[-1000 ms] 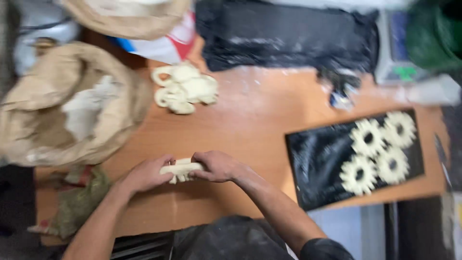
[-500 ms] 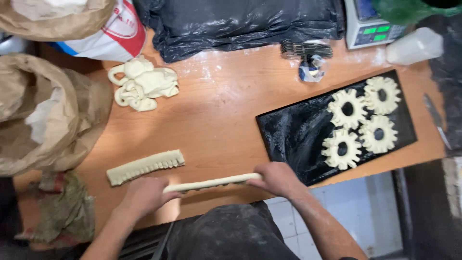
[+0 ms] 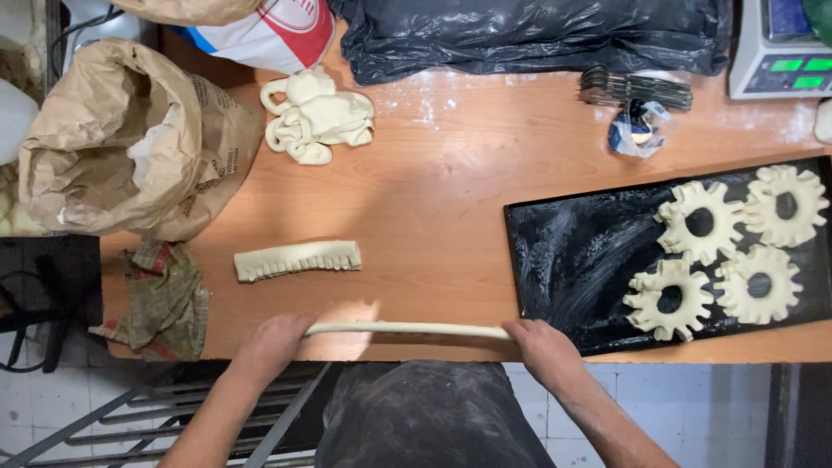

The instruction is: Shaping pastry dough into decorative circular patterns and preparing baking trays.

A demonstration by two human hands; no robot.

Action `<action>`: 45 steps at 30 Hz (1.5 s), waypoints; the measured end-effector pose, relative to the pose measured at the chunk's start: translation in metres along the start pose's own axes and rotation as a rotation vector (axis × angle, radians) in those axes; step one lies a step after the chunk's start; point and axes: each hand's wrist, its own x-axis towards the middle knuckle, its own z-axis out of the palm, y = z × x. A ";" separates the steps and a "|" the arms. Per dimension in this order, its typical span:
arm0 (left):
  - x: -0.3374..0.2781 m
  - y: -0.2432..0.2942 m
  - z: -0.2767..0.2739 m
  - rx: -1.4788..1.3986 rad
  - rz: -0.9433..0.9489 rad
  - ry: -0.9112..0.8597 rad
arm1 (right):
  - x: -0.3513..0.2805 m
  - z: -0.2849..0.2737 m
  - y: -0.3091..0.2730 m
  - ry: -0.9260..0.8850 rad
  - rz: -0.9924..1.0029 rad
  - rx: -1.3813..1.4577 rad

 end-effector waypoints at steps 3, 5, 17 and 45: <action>-0.006 -0.016 0.019 0.238 -0.368 -0.510 | 0.014 -0.014 -0.015 -0.508 0.226 -0.200; -0.014 -0.046 0.059 0.181 -0.331 -0.752 | 0.023 -0.031 -0.031 -0.723 0.210 -0.240; 0.202 0.085 0.027 -0.081 -0.299 -0.592 | 0.162 0.004 -0.016 -0.270 0.132 0.656; 0.182 0.102 0.081 -0.184 -0.181 -0.268 | 0.136 0.044 -0.065 0.192 0.456 0.685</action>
